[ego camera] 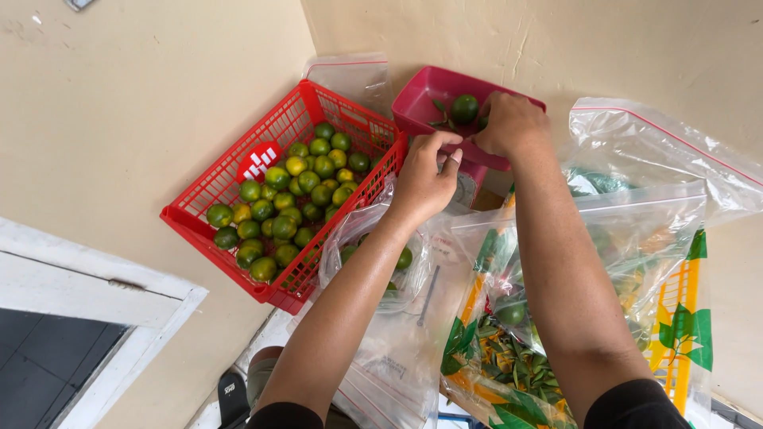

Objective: The person sorts calamondins by hand, moving them from a red plastic crate into plastic bags and a pink bowl, and then zipping one of the bags closed.

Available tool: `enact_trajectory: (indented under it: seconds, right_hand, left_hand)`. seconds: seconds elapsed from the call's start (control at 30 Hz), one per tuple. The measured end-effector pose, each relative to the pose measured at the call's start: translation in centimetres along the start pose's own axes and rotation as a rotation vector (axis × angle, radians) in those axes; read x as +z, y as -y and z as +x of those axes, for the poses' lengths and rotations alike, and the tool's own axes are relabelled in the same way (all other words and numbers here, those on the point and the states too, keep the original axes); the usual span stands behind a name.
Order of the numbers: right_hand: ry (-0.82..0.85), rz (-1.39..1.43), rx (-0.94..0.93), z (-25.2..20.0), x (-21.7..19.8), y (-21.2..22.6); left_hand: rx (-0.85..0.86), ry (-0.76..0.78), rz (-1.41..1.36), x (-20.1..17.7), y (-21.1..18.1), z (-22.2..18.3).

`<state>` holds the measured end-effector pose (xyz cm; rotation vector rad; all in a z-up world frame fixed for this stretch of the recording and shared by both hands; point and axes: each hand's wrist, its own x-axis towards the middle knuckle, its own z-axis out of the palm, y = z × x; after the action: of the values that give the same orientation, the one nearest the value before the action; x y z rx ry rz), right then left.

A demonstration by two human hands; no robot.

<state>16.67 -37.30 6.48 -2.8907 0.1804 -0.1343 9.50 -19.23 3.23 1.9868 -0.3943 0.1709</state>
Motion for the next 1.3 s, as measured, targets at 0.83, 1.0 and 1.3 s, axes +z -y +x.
enact_trajectory:
  seconds: [0.83, 1.0, 1.3]
  right_hand:
    - [0.086, 0.307, 0.006, -1.8, -2.1, 1.0]
    - [-0.064, 0.766, -0.154, -2.0, -2.1, -0.3]
    - [0.055, 1.115, -0.662, -8.3, -2.5, 4.9]
  left_hand:
    - [-0.033, -0.005, -0.235, -1.6, -0.8, -1.7]
    - [-0.083, -0.009, -0.431, -2.2, 0.3, -1.5]
    - [-0.175, -0.064, -0.686, -5.7, -2.8, -4.3]
